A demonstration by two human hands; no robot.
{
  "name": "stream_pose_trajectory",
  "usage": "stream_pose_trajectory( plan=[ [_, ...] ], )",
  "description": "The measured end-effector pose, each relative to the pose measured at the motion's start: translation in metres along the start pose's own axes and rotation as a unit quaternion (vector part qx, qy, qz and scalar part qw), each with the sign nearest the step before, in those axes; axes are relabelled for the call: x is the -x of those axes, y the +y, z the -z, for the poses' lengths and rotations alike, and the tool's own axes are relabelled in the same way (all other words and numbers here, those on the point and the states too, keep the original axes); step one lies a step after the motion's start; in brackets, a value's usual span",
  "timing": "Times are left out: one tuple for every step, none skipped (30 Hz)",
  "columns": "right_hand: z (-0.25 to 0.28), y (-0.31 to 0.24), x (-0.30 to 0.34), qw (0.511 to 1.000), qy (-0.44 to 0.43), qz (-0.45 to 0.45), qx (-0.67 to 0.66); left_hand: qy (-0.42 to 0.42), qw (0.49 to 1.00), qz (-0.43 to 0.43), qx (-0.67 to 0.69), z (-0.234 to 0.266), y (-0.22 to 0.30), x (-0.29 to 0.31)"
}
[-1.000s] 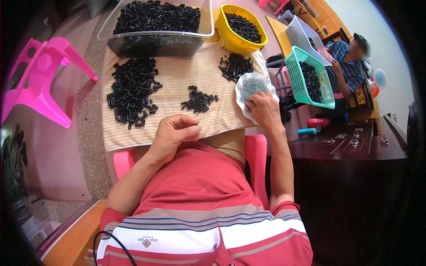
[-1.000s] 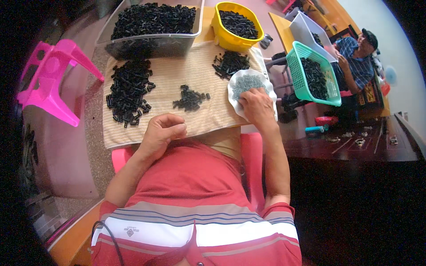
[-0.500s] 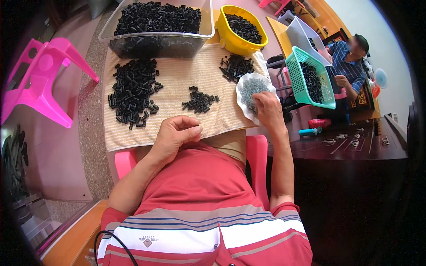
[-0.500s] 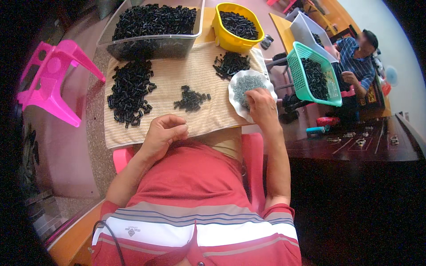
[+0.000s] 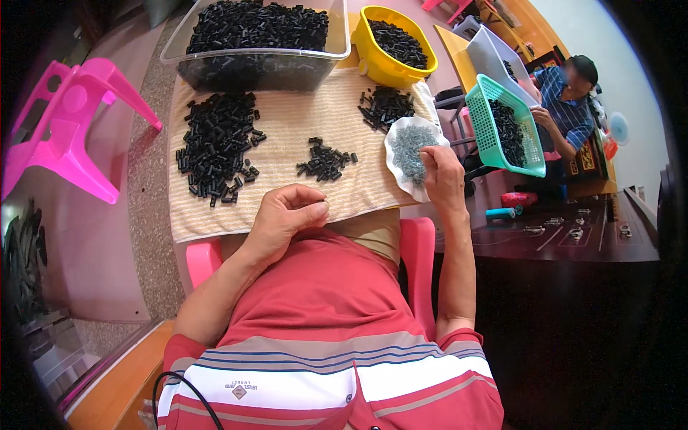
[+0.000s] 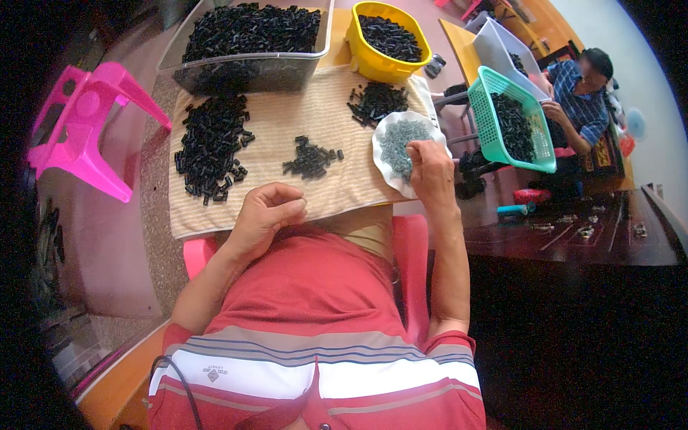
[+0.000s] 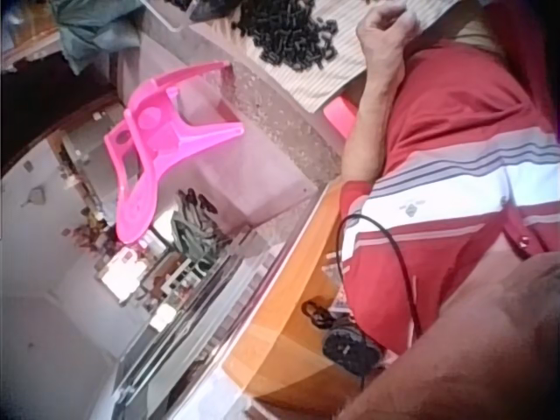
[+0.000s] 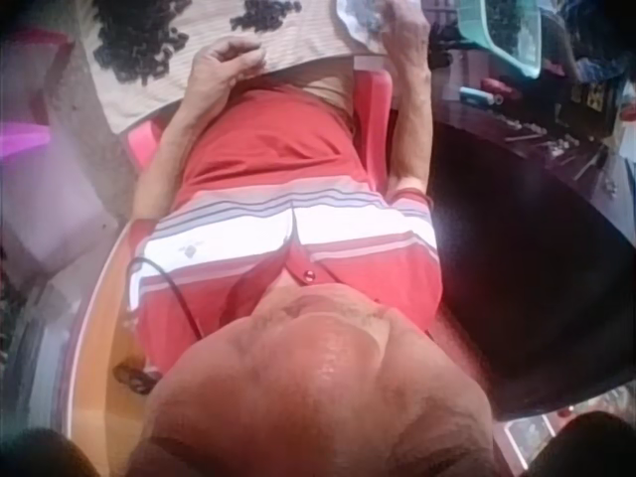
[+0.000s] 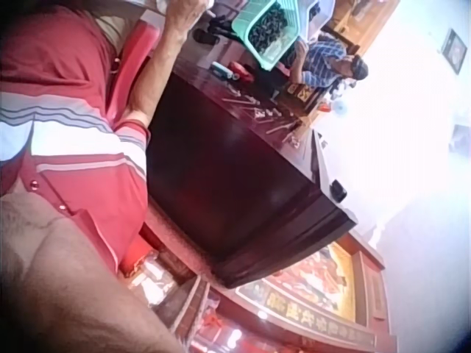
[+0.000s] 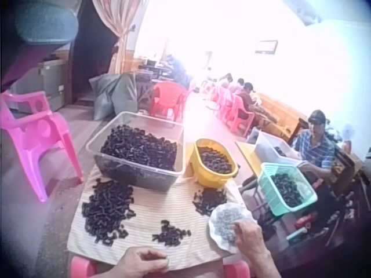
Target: The person assembles small components by picking up plastic connectors and pins from the table and fitting them together by hand.
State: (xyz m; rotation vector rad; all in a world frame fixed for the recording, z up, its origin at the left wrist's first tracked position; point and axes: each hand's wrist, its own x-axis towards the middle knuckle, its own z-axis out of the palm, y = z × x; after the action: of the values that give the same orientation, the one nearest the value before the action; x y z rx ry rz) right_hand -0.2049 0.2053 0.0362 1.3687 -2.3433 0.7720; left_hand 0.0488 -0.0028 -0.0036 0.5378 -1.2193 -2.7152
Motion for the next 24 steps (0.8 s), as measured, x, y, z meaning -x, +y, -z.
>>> stream_pose_trajectory(
  plan=[
    [0.0,-0.001,0.001,1.0,-0.001,0.0,-0.001,0.002,1.0,0.0,0.001,0.0,0.0,0.0],
    [0.001,-0.001,0.002,1.0,-0.004,-0.011,-0.01,0.003,1.0,0.0,0.002,0.0,0.0,0.0],
    [0.001,-0.002,0.003,1.0,-0.007,-0.022,-0.018,0.004,1.0,-0.001,-0.001,-0.001,0.0,0.0],
    [0.001,-0.003,0.003,1.0,-0.007,-0.023,-0.019,0.003,1.0,-0.002,-0.005,-0.001,0.0,0.0],
    [0.001,-0.005,0.004,0.999,-0.005,-0.023,-0.03,0.004,1.0,-0.001,-0.005,-0.001,0.0,-0.001],
    [0.002,-0.006,0.005,0.999,-0.004,-0.024,-0.042,0.0,1.0,-0.005,-0.005,0.0,-0.001,-0.001],
    [0.001,-0.008,0.005,0.999,-0.005,-0.023,-0.043,-0.002,1.0,-0.009,-0.005,0.001,-0.001,-0.001],
    [0.0,-0.01,0.005,0.998,-0.006,-0.022,-0.052,0.001,1.0,-0.009,-0.004,0.001,-0.002,-0.001],
    [-0.001,-0.012,0.005,0.998,-0.007,-0.02,-0.06,0.004,1.0,-0.011,-0.008,0.001,-0.002,-0.001],
    [0.0,-0.016,0.005,0.998,-0.009,-0.02,-0.061,0.005,1.0,-0.012,-0.011,0.002,-0.003,-0.001],
    [0.001,-0.02,0.005,0.996,-0.013,-0.031,-0.08,0.007,1.0,-0.011,-0.011,0.001,-0.003,-0.001],
    [0.001,-0.023,0.006,0.994,-0.017,-0.042,-0.098,0.007,1.0,-0.012,-0.011,0.001,-0.002,-0.001],
    [0.001,-0.023,0.007,0.994,-0.018,-0.043,-0.099,0.008,1.0,-0.013,-0.011,0.0,-0.002,-0.001],
    [0.0,-0.022,0.008,0.993,-0.019,-0.045,-0.108,0.01,1.0,-0.013,-0.011,0.0,-0.002,-0.001],
    [0.0,-0.022,0.01,0.992,-0.019,-0.048,-0.117,0.007,1.0,-0.015,-0.014,0.0,-0.002,-0.001],
    [-0.001,-0.024,0.011,0.992,-0.021,-0.047,-0.118,0.005,1.0,-0.017,-0.018,0.0,-0.002,-0.001],
    [-0.001,-0.028,0.012,0.987,-0.032,-0.06,-0.142,0.007,1.0,-0.017,-0.017,0.0,-0.002,0.0],
    [-0.003,-0.031,0.013,0.982,-0.043,-0.073,-0.166,0.006,1.0,-0.019,-0.019,0.0,-0.002,0.0],
    [-0.004,-0.033,0.015,0.982,-0.045,-0.073,-0.167,0.003,1.0,-0.02,-0.021,-0.001,-0.002,0.0],
    [-0.006,-0.036,0.016,0.976,-0.06,-0.082,-0.195,0.005,1.0,-0.019,-0.02,0.0,-0.002,0.0],
    [-0.009,-0.04,0.018,0.968,-0.075,-0.091,-0.222,0.0,0.999,-0.023,-0.026,0.0,-0.003,0.0],
    [-0.007,-0.052,0.015,0.957,-0.085,-0.093,-0.26,-0.003,0.999,-0.027,-0.031,0.001,-0.004,0.0],
    [-0.01,-0.056,0.015,0.956,-0.088,-0.093,-0.263,0.001,0.999,-0.026,-0.031,0.001,-0.004,0.001],
    [-0.013,-0.059,0.015,0.952,-0.104,-0.077,-0.278,0.001,0.999,-0.03,-0.036,0.0,-0.003,0.001]
  ],
)
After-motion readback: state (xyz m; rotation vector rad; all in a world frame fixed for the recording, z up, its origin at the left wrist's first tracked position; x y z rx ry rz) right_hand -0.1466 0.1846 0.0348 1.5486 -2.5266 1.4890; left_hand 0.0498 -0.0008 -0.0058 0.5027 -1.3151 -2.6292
